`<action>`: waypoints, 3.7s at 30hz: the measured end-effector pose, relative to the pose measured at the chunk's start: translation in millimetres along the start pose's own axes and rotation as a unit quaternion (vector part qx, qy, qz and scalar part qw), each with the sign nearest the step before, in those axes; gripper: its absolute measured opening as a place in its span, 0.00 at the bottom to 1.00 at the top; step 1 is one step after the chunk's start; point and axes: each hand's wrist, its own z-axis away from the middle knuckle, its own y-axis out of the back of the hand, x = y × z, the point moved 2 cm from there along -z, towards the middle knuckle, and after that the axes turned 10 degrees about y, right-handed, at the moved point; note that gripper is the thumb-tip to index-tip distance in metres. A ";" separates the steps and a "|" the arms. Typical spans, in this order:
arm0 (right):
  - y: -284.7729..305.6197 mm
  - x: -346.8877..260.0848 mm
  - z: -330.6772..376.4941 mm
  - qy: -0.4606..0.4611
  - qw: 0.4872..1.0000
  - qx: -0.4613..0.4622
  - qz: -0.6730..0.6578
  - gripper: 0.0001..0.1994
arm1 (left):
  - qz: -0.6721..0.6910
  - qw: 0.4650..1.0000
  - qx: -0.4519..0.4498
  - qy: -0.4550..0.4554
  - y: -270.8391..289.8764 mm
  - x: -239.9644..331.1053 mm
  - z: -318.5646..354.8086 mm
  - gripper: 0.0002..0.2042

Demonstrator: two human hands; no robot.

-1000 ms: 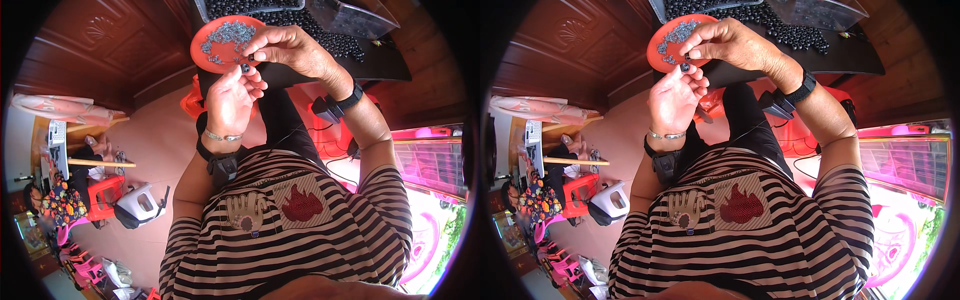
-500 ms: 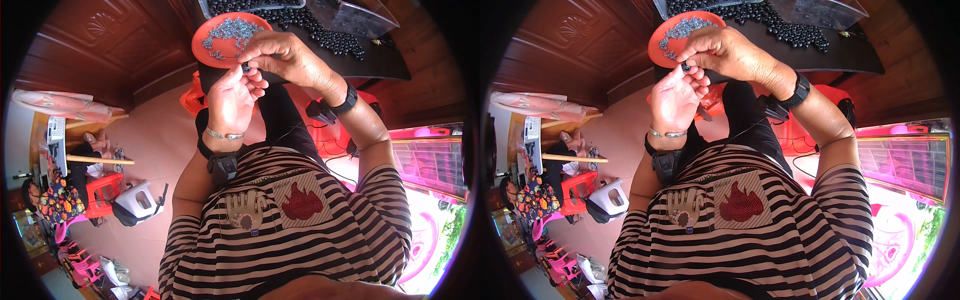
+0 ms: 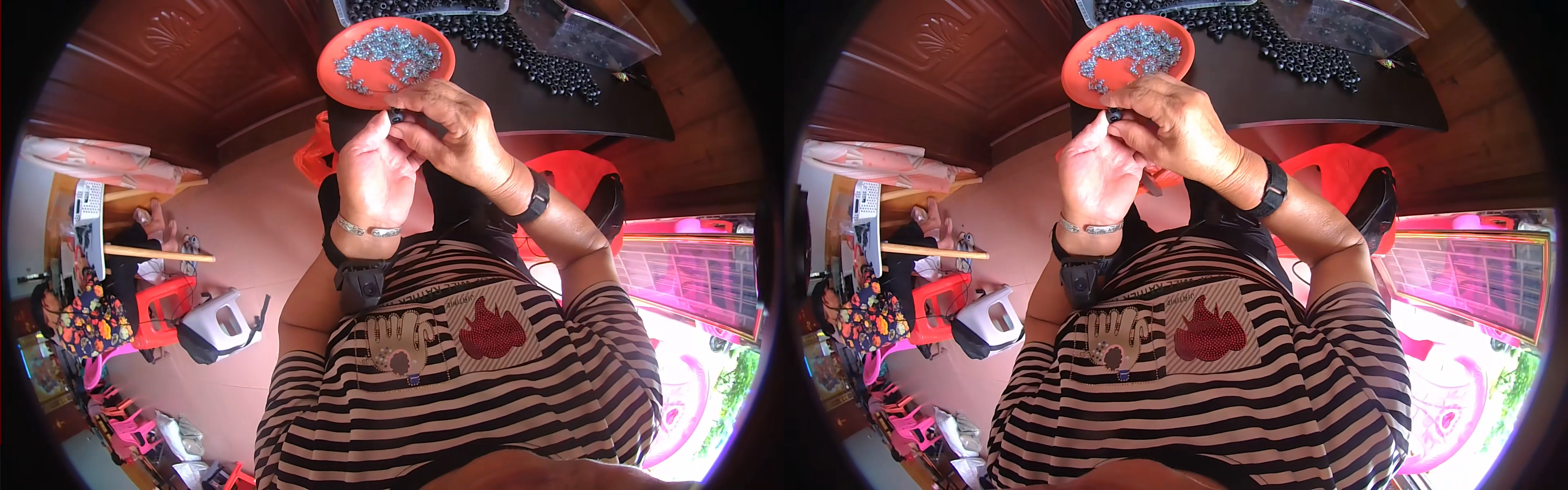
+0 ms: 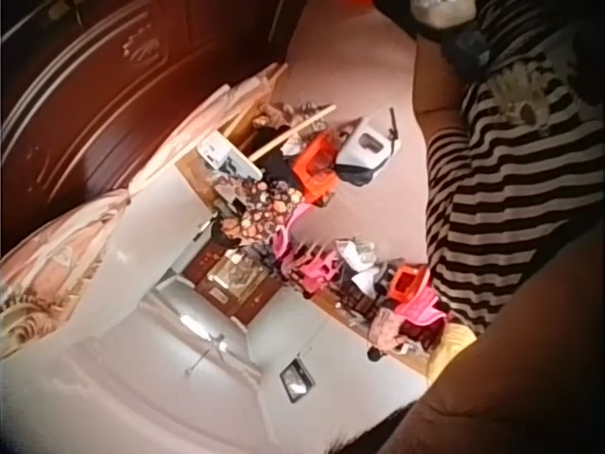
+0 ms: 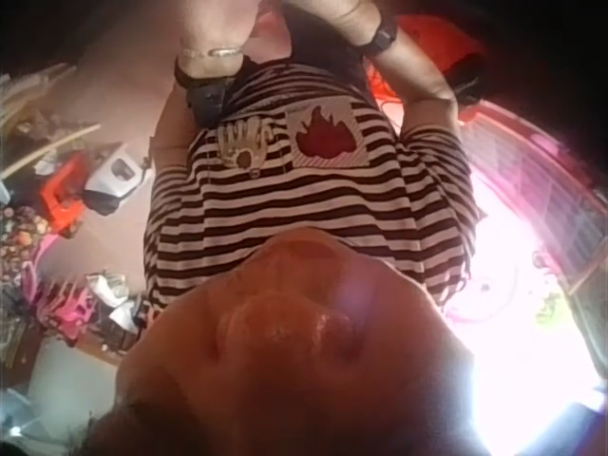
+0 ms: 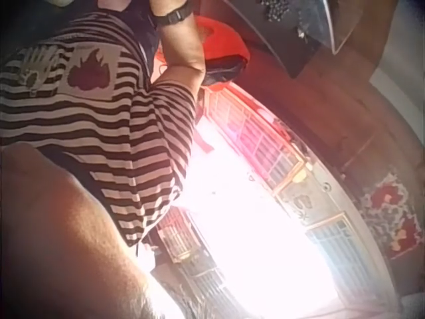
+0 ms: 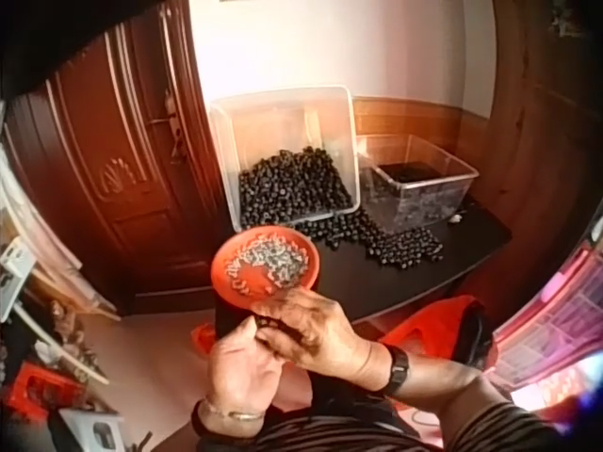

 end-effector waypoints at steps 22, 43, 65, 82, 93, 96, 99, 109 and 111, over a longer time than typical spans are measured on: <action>-19.0 -7.3 14.2 0.113 0.977 0.036 0.178 0.16 | 0.133 0.989 -0.059 -0.040 15.2 -12.1 -3.9 0.19; 221.5 140.2 -93.1 -0.103 0.782 0.003 0.615 0.16 | -0.015 0.999 0.029 -0.012 14.9 3.5 8.0 0.11; 76.5 159.0 -21.9 -0.177 0.940 -0.214 0.200 0.12 | -0.037 0.999 0.007 0.019 26.4 -1.0 -4.8 0.12; 14.3 3.9 -9.1 -0.037 0.994 -0.079 -0.073 0.18 | -0.109 0.992 -0.050 -0.045 18.2 0.1 -5.8 0.13; 6.1 -1.6 -5.7 -0.049 0.989 -0.097 -0.101 0.14 | -0.101 0.989 -0.101 -0.036 28.2 1.6 2.3 0.15; 5.7 -1.9 -4.1 -0.044 0.990 -0.093 -0.093 0.13 | -0.118 0.988 -0.087 -0.046 30.4 2.1 3.1 0.15; 4.7 -1.7 -2.7 -0.045 0.990 -0.090 -0.095 0.13 | -0.124 0.988 -0.079 -0.039 32.7 2.0 3.7 0.15; 0.2 4.1 1.9 -0.057 0.986 -0.099 -0.119 0.14 | -0.078 0.997 -0.026 -0.014 36.0 2.4 4.6 0.09; 0.0 5.4 2.8 -0.057 0.986 -0.106 -0.114 0.14 | -0.064 0.998 -0.011 -0.004 38.3 1.8 4.1 0.08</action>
